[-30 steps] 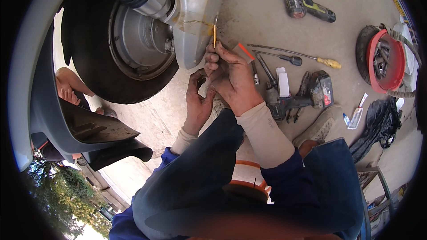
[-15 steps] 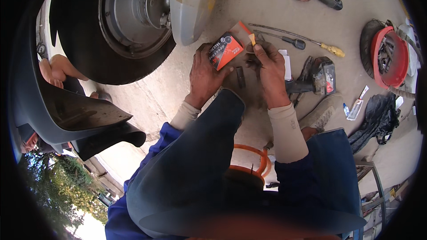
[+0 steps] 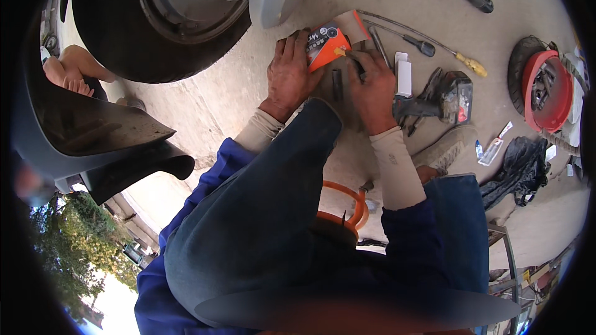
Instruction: The person opens a small orange box and uses a yellow stick to apply a substance to a crack on the scooter's rear body panel. They repeatedly dip the stick into the box and spread the material along the crack, then wipe the stick on a black plastic bag.
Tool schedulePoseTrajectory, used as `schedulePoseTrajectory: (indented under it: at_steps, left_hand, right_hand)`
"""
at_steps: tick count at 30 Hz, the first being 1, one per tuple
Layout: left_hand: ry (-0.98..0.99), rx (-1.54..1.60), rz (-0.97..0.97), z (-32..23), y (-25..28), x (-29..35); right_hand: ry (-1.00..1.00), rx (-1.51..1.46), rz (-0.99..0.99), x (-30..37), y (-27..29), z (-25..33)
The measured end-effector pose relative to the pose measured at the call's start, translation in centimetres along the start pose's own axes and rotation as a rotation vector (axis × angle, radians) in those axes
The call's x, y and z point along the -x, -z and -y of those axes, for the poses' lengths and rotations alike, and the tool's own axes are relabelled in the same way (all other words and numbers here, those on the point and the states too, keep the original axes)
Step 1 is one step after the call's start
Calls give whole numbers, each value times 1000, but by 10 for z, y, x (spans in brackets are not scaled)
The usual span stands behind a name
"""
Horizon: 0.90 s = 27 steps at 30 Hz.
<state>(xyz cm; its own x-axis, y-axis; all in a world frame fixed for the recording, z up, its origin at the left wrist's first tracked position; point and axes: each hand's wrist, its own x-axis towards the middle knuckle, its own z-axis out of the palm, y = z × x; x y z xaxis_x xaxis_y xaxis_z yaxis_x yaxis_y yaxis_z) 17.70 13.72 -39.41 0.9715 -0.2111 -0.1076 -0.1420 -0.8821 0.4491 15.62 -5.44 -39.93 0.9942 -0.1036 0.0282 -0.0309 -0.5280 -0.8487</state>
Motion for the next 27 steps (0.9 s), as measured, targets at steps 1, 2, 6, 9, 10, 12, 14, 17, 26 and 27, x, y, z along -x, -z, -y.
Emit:
schedulePoseTrajectory:
  at_steps: [1,2,6,9,10,12,14,17,26,27]
  left_hand:
    - [2,-9,6,-1,1,1]
    - [-21,-15,-7,-1,2,2]
    - [-46,-11,-21,-2,4,2]
    - [-27,17,-46,-6,4,3]
    - [-23,28,-62,-7,3,4]
    - [-103,-37,-81,-2,2,5]
    - [-151,-77,-85,0,3,6]
    - [-175,-83,-77,-3,4,6]
    - [-189,-66,-105,-8,2,7]
    - [-188,-71,-104,-7,2,7]
  right_hand:
    - [16,18,4,1,1,0]
    - [32,36,6,2,1,0]
    - [52,37,-9,5,-1,-6]
    - [58,5,12,8,1,-4]
    - [56,-2,10,9,-1,-5]
    - [57,-18,6,10,-3,-6]
    - [66,-7,-6,11,-4,-6]
    - [55,2,-26,11,-7,-4]
    - [39,-40,-16,12,-15,-3]
    - [38,-43,-20,12,-16,-3]
